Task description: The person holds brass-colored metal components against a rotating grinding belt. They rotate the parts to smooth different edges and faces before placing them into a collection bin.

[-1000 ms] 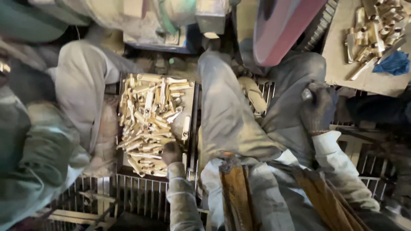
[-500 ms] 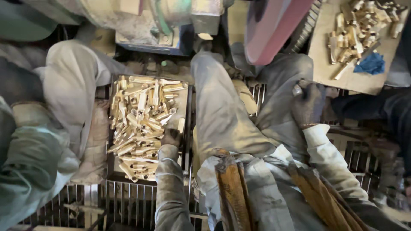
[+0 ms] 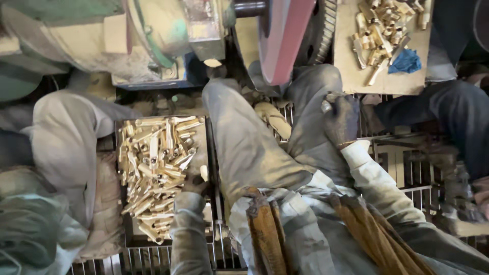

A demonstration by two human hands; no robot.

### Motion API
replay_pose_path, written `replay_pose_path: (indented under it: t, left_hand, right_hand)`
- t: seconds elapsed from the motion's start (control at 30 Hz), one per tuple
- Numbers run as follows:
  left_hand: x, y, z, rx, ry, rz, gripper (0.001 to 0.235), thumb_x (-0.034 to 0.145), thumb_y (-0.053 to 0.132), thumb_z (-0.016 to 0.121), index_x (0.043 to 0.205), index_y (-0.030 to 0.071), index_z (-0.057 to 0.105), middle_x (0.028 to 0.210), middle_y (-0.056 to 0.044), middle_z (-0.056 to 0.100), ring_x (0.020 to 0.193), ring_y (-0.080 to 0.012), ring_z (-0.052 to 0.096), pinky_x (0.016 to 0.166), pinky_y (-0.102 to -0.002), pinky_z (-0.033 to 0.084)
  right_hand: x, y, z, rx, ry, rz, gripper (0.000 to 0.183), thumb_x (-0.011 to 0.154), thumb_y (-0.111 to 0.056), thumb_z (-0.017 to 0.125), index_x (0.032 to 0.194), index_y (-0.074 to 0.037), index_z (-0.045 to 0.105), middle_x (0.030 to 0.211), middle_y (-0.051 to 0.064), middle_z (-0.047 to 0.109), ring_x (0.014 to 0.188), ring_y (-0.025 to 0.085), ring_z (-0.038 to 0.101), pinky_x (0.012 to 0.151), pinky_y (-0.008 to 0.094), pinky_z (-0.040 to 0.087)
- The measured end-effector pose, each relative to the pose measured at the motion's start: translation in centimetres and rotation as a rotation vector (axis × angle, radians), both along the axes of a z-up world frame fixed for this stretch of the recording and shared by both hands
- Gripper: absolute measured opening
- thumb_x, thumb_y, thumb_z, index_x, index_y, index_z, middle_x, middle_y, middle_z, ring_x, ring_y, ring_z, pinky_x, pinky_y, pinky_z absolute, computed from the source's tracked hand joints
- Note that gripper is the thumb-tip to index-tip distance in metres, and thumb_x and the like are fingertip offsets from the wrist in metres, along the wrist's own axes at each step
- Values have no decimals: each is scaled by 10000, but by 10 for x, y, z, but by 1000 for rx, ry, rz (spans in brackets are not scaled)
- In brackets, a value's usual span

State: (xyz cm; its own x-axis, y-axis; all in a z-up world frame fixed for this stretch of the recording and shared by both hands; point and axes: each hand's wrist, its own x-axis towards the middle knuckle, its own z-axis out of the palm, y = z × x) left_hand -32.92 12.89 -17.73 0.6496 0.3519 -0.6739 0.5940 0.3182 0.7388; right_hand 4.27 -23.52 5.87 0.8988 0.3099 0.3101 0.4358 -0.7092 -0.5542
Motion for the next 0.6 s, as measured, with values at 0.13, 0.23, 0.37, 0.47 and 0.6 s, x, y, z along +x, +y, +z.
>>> replay_pose_path:
  t: [0.13,0.23,0.37,0.47,0.6]
  left_hand:
    - [4,1,35,465,76,-320,249,843,226,785,980,28,726,947,-155,757,854,-252,716,784,-366,568]
    - [33,-13,96,679,279,-115,315,776,215,834,1058,106,747,917,-136,758,813,-260,716,776,-378,549]
    - [89,-36,191,876,-61,100,294,806,191,833,1064,99,728,934,-134,737,817,-264,719,768,-369,581]
    - [126,-68,247,1174,-477,-62,252,873,135,782,1119,128,726,1135,-93,726,985,-293,731,872,-378,591]
    - [168,-108,280,1245,-560,-338,349,775,120,788,1121,117,753,1198,-93,712,967,-302,723,809,-397,582]
  right_hand:
    - [-5,7,12,-38,-65,6,132,955,-90,705,1068,-28,673,1126,192,696,1100,389,629,982,464,483]
    - [-17,13,26,25,-22,98,173,966,-112,700,1100,-17,647,1119,188,674,1094,359,632,960,430,500]
    - [-63,56,23,766,725,244,253,1017,-142,618,1238,-19,599,1117,86,651,1047,209,646,920,334,557]
    - [-97,80,38,918,925,577,328,1044,-92,599,1349,2,524,1162,54,663,1071,163,659,919,313,571]
    - [-112,81,68,624,697,560,392,1012,-69,638,1377,-4,511,1150,50,633,1032,152,605,882,295,538]
